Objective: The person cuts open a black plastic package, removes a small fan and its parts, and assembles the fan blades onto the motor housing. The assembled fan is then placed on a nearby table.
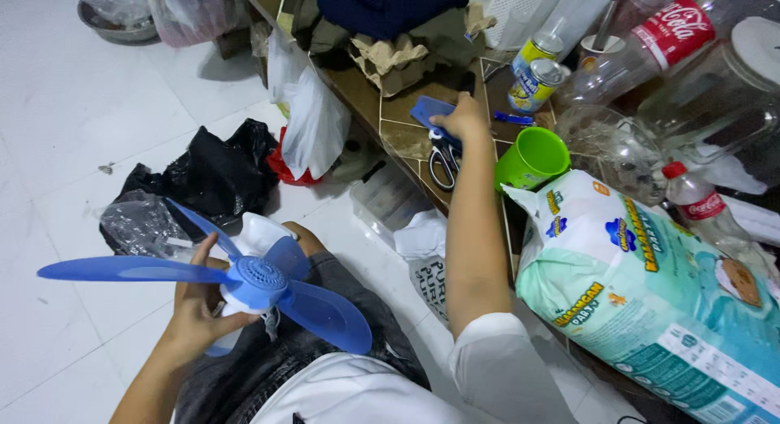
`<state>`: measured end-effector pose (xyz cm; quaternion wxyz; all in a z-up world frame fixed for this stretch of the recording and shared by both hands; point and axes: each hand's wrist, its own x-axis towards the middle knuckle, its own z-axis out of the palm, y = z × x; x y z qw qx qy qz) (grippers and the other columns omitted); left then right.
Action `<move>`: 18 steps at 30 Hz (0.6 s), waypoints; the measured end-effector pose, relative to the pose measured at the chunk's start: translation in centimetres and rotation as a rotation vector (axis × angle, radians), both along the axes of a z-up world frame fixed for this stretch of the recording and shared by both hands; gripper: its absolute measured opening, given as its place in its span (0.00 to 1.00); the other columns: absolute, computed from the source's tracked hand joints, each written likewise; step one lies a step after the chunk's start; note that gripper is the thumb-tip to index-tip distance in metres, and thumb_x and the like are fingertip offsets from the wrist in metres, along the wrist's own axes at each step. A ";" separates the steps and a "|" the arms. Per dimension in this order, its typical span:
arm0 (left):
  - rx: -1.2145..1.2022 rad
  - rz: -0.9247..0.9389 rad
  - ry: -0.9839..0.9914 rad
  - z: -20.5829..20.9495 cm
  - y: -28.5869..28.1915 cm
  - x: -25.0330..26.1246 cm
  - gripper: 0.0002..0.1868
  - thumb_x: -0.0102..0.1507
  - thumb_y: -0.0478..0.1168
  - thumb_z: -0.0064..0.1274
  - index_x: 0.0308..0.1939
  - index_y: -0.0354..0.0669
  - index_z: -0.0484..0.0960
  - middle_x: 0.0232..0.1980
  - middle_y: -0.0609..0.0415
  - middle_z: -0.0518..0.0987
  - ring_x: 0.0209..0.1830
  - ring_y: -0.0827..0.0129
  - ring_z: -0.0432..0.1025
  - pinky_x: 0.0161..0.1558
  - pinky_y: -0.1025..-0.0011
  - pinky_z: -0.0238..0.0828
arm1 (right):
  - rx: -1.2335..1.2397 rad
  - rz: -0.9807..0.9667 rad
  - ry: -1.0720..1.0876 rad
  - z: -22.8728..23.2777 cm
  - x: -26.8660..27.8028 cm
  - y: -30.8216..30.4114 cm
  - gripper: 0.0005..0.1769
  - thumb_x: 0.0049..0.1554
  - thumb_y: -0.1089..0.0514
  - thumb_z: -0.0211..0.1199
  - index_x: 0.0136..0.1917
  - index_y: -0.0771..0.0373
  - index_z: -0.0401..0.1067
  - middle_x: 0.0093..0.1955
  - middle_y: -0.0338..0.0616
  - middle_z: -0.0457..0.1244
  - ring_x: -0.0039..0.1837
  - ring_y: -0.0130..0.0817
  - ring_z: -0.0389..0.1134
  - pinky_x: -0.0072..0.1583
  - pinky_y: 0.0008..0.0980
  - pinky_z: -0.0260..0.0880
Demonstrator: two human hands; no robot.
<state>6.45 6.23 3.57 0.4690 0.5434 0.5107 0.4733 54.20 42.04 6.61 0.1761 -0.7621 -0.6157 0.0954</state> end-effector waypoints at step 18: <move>0.160 0.109 0.059 -0.2 0.0 -0.1 0.65 0.42 0.33 0.75 0.77 0.45 0.51 0.53 0.53 0.75 0.53 0.66 0.75 0.56 0.66 0.74 | 0.625 0.458 0.347 8.0 -8.5 -17.2 0.10 0.68 0.64 0.66 0.59 0.68 0.68 0.53 0.52 0.67 0.55 0.48 0.70 0.59 0.45 0.70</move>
